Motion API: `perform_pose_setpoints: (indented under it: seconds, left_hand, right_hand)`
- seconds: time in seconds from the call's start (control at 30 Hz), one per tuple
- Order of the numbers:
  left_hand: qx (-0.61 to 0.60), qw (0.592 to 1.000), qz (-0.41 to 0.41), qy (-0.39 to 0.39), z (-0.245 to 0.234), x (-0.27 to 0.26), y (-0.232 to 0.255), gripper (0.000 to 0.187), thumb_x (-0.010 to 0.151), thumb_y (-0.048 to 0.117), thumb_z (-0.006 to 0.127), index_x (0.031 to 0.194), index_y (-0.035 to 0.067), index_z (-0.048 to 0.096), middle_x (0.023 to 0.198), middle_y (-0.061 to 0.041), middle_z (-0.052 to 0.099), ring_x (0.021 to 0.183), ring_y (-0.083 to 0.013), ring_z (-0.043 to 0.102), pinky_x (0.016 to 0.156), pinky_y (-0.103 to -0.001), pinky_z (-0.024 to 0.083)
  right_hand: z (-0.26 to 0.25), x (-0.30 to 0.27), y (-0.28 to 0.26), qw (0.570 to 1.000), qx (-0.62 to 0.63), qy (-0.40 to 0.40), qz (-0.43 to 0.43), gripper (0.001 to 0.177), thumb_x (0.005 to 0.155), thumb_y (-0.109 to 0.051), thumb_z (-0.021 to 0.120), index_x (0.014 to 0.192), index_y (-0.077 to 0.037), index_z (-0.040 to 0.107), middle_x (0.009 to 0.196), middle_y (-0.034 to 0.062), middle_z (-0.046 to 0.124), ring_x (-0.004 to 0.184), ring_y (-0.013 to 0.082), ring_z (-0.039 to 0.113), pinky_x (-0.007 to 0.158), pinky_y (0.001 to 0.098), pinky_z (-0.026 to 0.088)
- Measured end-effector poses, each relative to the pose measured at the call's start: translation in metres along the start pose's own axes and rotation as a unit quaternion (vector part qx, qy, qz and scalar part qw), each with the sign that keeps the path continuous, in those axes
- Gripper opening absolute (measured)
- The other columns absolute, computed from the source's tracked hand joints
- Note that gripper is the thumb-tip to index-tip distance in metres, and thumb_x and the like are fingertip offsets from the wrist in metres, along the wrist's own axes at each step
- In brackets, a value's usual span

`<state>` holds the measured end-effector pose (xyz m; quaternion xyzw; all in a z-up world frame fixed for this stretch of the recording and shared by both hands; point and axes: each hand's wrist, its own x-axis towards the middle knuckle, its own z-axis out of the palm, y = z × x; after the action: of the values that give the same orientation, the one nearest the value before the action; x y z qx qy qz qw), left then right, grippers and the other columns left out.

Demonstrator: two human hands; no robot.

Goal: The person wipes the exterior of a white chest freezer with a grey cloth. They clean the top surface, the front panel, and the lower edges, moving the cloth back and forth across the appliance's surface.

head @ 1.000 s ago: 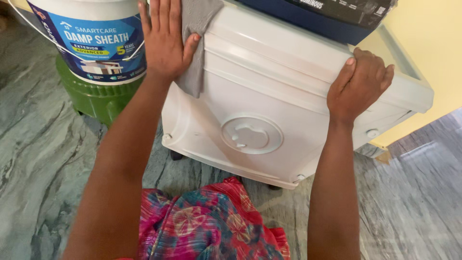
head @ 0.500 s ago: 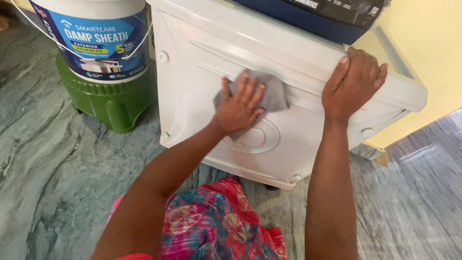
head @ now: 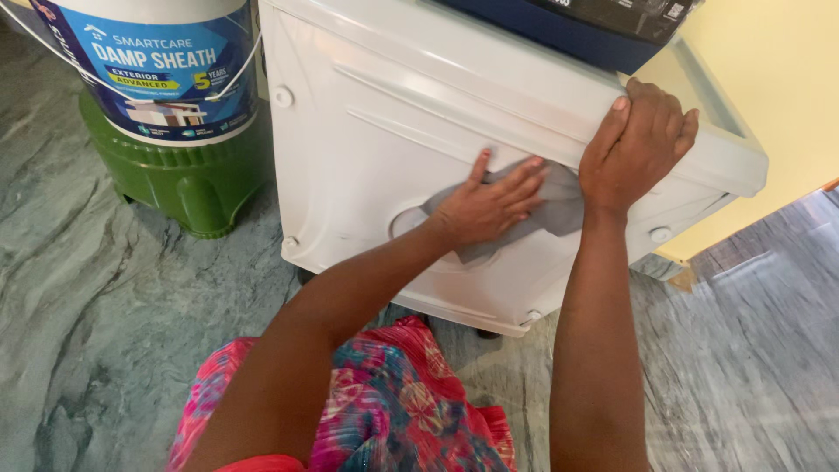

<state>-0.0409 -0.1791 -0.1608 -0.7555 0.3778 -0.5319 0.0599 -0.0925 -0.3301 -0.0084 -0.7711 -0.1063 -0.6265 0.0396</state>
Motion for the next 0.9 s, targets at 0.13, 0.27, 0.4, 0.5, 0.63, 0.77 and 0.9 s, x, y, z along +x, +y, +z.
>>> perform_pose_setpoints:
  seconds: [0.13, 0.27, 0.4, 0.5, 0.63, 0.77, 0.9]
  left_hand:
    - [-0.058, 0.986, -0.116, -0.1, -0.004, -0.048, -0.045, 0.054, 0.113, 0.058, 0.027, 0.146, 0.027, 0.057, 0.167, -0.013, 0.033, 0.161, -0.0295, 0.003, 0.108, -0.086, -0.006]
    - [-0.114, 0.925, -0.332, -0.147, -0.023, -0.089, -0.096, 0.063, 0.108, 0.055, 0.031, 0.146, 0.009, 0.047, 0.167, -0.023, 0.028, 0.158, -0.0393, 0.003, 0.106, -0.086, -0.01]
    - [-0.116, 0.877, -0.466, 0.002, -0.034, -0.092, -0.115, 0.082, 0.102, 0.042, 0.042, 0.161, -0.011, 0.019, 0.166, -0.029, 0.023, 0.157, -0.0477, 0.008, 0.112, -0.084, -0.013]
    - [-0.152, 0.886, -0.437, 0.02, -0.034, -0.079, -0.11, 0.091, 0.084, 0.033, 0.049, 0.157, -0.012, 0.017, 0.166, -0.033, 0.022, 0.155, -0.0542, 0.009, 0.112, -0.082, -0.011]
    - [-0.127, 0.947, -0.262, -0.137, -0.04, -0.042, -0.084, 0.072, 0.103, 0.042, 0.044, 0.159, 0.004, 0.021, 0.164, -0.025, 0.027, 0.157, -0.0505, 0.013, 0.117, -0.081, -0.007]
    - [-0.159, 0.964, -0.202, -0.073, -0.047, 0.01, -0.039, 0.07, 0.11, 0.053, 0.036, 0.165, 0.013, 0.018, 0.164, -0.035, 0.019, 0.155, -0.0511, 0.012, 0.115, -0.084, 0.006]
    - [-0.13, 0.981, -0.124, -0.071, -0.047, 0.034, -0.002, 0.068, 0.112, 0.053, 0.041, 0.168, 0.025, 0.016, 0.166, -0.036, 0.015, 0.156, -0.0516, 0.007, 0.114, -0.086, 0.014]
  right_hand:
    - [0.001, 0.0, 0.0, 1.0, -0.006, 0.005, -0.002, 0.029, 0.113, -0.017, 0.045, 0.124, -0.004, 0.068, 0.122, 0.0108, 0.069, 0.123, 0.0306, 0.06, 0.12, 0.0588, 0.024]
    - [0.003, 0.0, 0.003, 1.0, -0.012, 0.005, -0.009, 0.03, 0.114, -0.017, 0.043, 0.124, -0.003, 0.067, 0.124, 0.0101, 0.069, 0.124, 0.0306, 0.059, 0.119, 0.0593, 0.024]
    - [0.003, -0.001, 0.002, 1.0, -0.015, -0.005, -0.001, 0.03, 0.114, -0.018, 0.043, 0.122, -0.003, 0.068, 0.125, 0.0089, 0.07, 0.125, 0.031, 0.058, 0.119, 0.0599, 0.024]
    - [0.002, -0.001, 0.0, 1.0, -0.014, -0.003, -0.001, 0.03, 0.114, -0.018, 0.043, 0.122, -0.003, 0.068, 0.125, 0.0087, 0.07, 0.125, 0.0312, 0.057, 0.119, 0.0596, 0.023]
    - [0.0, 0.002, -0.002, 1.0, -0.007, -0.009, 0.011, 0.032, 0.117, -0.022, 0.043, 0.122, -0.004, 0.068, 0.124, 0.009, 0.07, 0.124, 0.0304, 0.058, 0.12, 0.0587, 0.022]
    - [-0.008, 0.003, -0.003, 0.998, 0.053, -0.015, 0.0, 0.045, 0.117, -0.032, 0.034, 0.123, -0.003, 0.068, 0.125, 0.009, 0.07, 0.124, 0.03, 0.058, 0.12, 0.0572, 0.019]
    - [-0.013, 0.004, 0.0, 0.998, 0.058, -0.035, -0.007, 0.059, 0.12, -0.041, 0.024, 0.128, -0.002, 0.067, 0.13, 0.0105, 0.069, 0.13, 0.0314, 0.057, 0.12, 0.0565, 0.018]
